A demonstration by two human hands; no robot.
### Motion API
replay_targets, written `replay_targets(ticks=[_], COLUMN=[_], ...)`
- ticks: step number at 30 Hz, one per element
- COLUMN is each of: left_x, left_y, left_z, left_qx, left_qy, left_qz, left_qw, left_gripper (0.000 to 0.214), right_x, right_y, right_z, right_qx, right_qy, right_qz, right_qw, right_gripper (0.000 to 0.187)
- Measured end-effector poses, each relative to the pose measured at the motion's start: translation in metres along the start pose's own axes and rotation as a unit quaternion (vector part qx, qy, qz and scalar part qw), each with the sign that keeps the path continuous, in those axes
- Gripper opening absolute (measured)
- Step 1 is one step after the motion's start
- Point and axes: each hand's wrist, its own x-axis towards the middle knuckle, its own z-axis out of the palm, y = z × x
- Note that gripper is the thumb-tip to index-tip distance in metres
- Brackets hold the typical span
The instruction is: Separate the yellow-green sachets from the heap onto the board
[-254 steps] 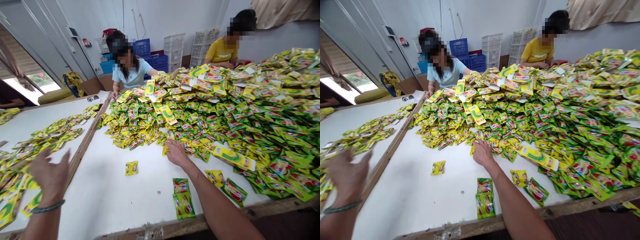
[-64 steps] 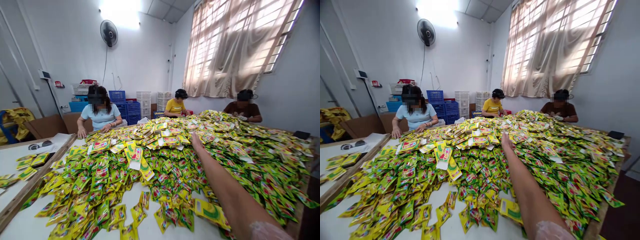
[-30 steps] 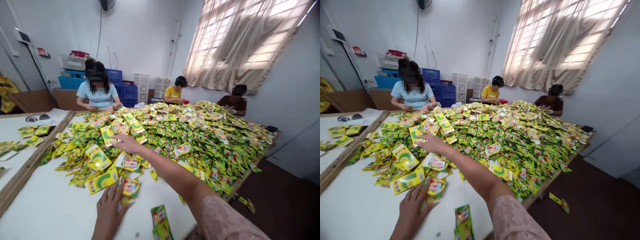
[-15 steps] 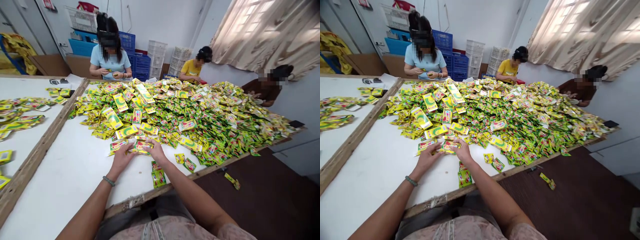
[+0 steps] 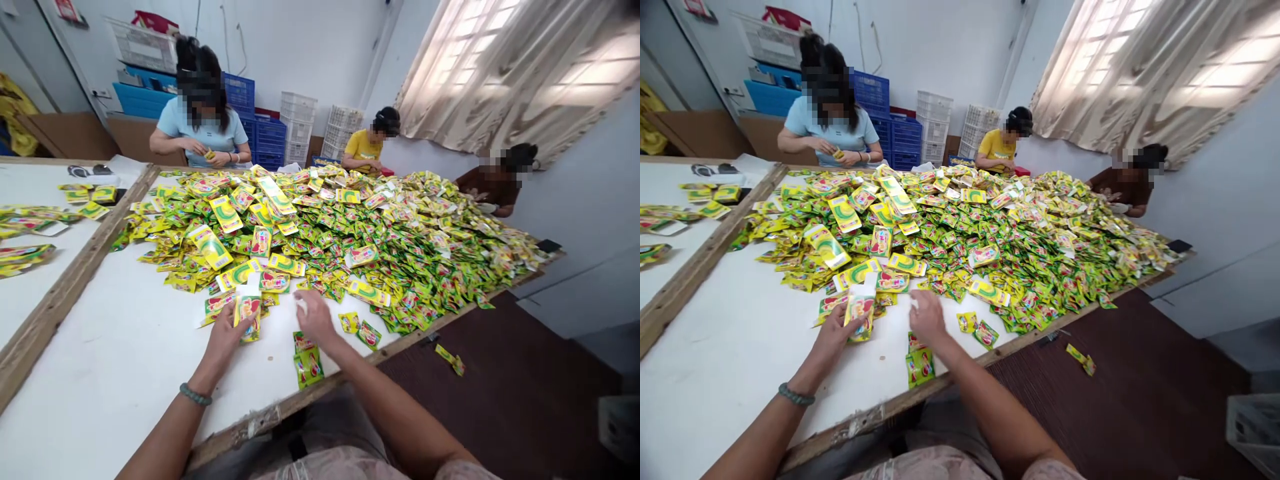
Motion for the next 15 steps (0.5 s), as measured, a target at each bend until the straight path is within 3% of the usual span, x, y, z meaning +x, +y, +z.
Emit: replay_targets(ticks=[3, 7, 10, 12, 15], left_x=[-0.002, -0.002, -0.001, -0.001, -0.002], left_y=[0.005, 0.009, 0.009, 0.008, 0.007], left_z=[0.007, 0.012, 0.007, 0.004, 0.002], left_qx=[0.007, 0.006, 0.009, 0.022, 0.044], left_qy=[-0.041, -0.066, -0.057, -0.059, -0.101], left_qz=[-0.025, -0.032, -0.046, -0.048, -0.042], left_qw=[0.999, 0.997, 0.997, 0.997, 0.993], left_gripper=[0.060, 0.057, 0.064, 0.064, 0.058], right_x=[0.025, 0.049, 0.052, 0.048, 0.036], right_y=[0.039, 0.062, 0.059, 0.054, 0.044], right_z=[-0.022, -0.026, -0.024, -0.024, -0.022], right_qx=[-0.203, -0.240, -0.131, -0.016, 0.194], right_qy=[-0.039, -0.076, -0.066, -0.078, -0.115], right_qz=[-0.013, -0.056, -0.061, -0.026, 0.070], right_qw=[0.978, 0.966, 0.987, 0.996, 0.972], right_gripper=[0.045, 0.037, 0.035, 0.036, 0.040])
